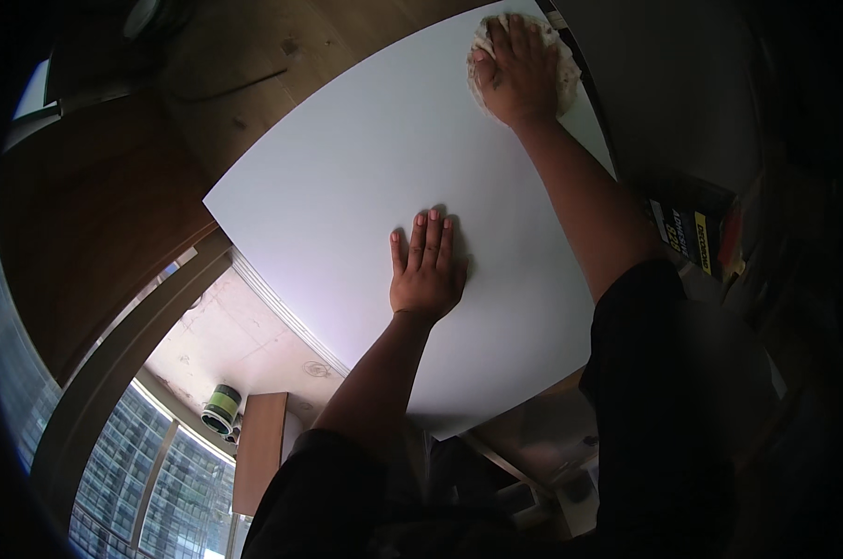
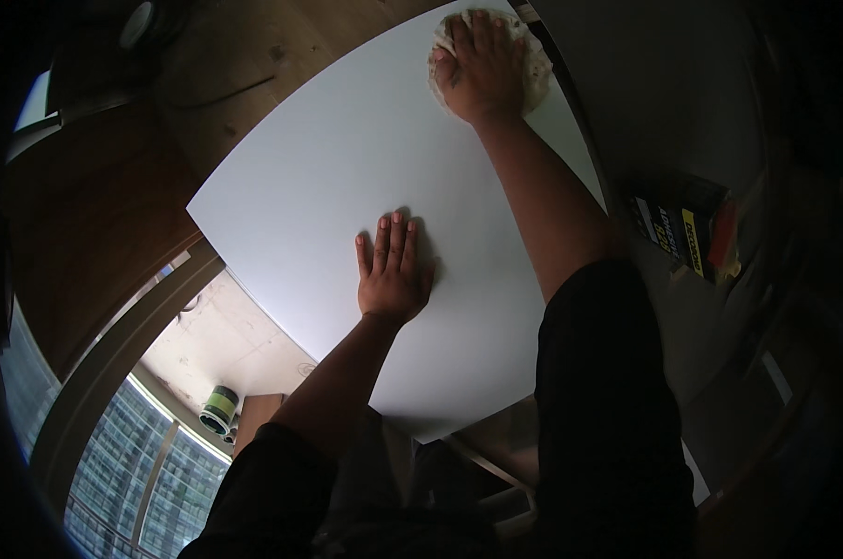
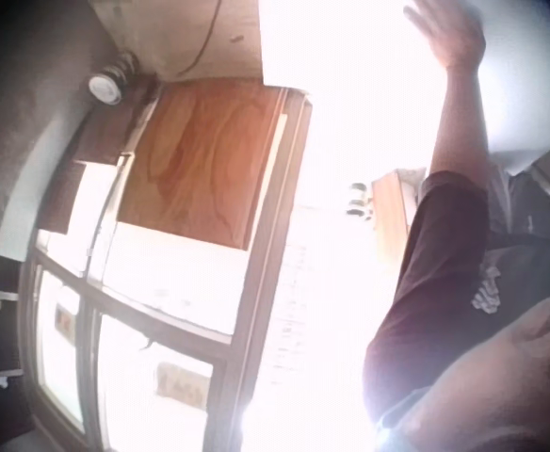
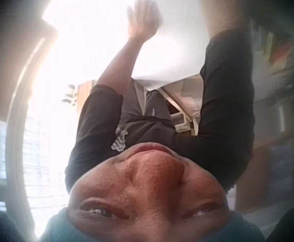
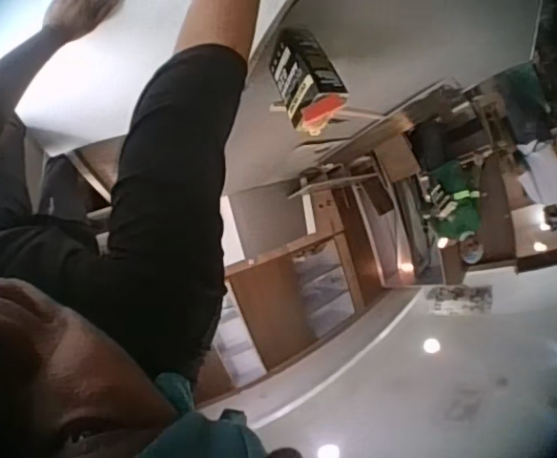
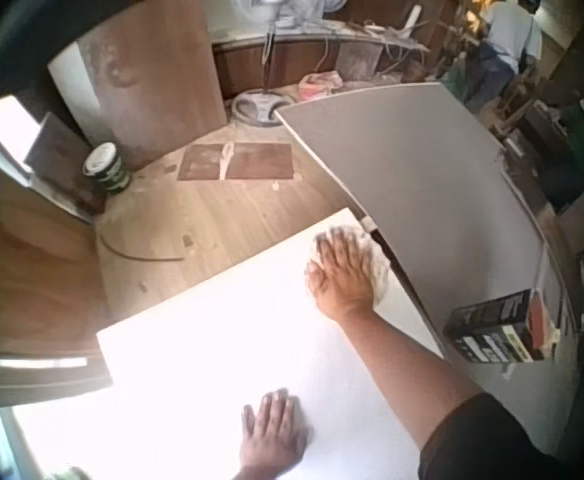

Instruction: The person picks up a large white board and places it on a wooden surface. They then use a cloth to wipe the board's surface repeatedly, cleaning it thoroughly.

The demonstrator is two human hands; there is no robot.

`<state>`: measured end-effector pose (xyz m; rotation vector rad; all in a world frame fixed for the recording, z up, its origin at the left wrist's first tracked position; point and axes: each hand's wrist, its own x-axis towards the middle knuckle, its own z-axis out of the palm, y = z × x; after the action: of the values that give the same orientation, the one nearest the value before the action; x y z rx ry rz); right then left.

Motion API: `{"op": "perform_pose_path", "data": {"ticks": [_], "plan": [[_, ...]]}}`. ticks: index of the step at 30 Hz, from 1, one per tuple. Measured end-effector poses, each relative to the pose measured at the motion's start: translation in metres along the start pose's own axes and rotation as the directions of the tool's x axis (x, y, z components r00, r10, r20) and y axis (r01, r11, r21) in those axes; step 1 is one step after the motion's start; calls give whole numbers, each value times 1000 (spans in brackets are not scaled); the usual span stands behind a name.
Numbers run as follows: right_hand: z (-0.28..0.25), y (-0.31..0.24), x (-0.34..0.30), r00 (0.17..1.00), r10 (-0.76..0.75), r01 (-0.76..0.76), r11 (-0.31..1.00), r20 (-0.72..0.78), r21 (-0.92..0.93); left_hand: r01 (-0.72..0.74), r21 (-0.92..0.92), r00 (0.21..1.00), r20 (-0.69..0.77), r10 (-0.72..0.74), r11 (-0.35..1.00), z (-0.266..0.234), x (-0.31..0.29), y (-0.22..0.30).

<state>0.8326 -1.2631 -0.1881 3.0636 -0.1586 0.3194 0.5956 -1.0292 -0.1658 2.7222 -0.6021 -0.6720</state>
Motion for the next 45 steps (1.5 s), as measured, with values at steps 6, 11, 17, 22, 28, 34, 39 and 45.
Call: {"op": "perform_pose_path", "data": {"ticks": [6,11,17,22,28,34,39,45], "plan": [[-67,-22,-224,966,-54,-2,977,255,214,17,84,998,-68,-11,996,0,-5,-5],[-108,-12,-362,932,-113,11,959,345,282,-65,240,989,-115,95,969,2,-7,-3],[-102,-1,-377,971,-72,3,956,227,292,-390,385,913,41,406,837,-23,65,19],[-99,-4,-378,981,-56,0,957,185,290,-304,501,875,-191,446,810,-60,211,9],[-97,-3,-383,975,-57,-9,956,216,294,-305,551,844,-222,488,777,-74,269,11],[-96,-5,-383,969,-69,4,965,236,264,-153,430,870,-369,328,890,-57,256,18],[-96,-8,-380,973,-71,10,964,220,264,-222,461,884,-277,377,859,-37,133,-11],[-97,-10,-376,957,-87,-4,950,275,313,-199,248,970,-87,227,948,12,-82,-52]]}}
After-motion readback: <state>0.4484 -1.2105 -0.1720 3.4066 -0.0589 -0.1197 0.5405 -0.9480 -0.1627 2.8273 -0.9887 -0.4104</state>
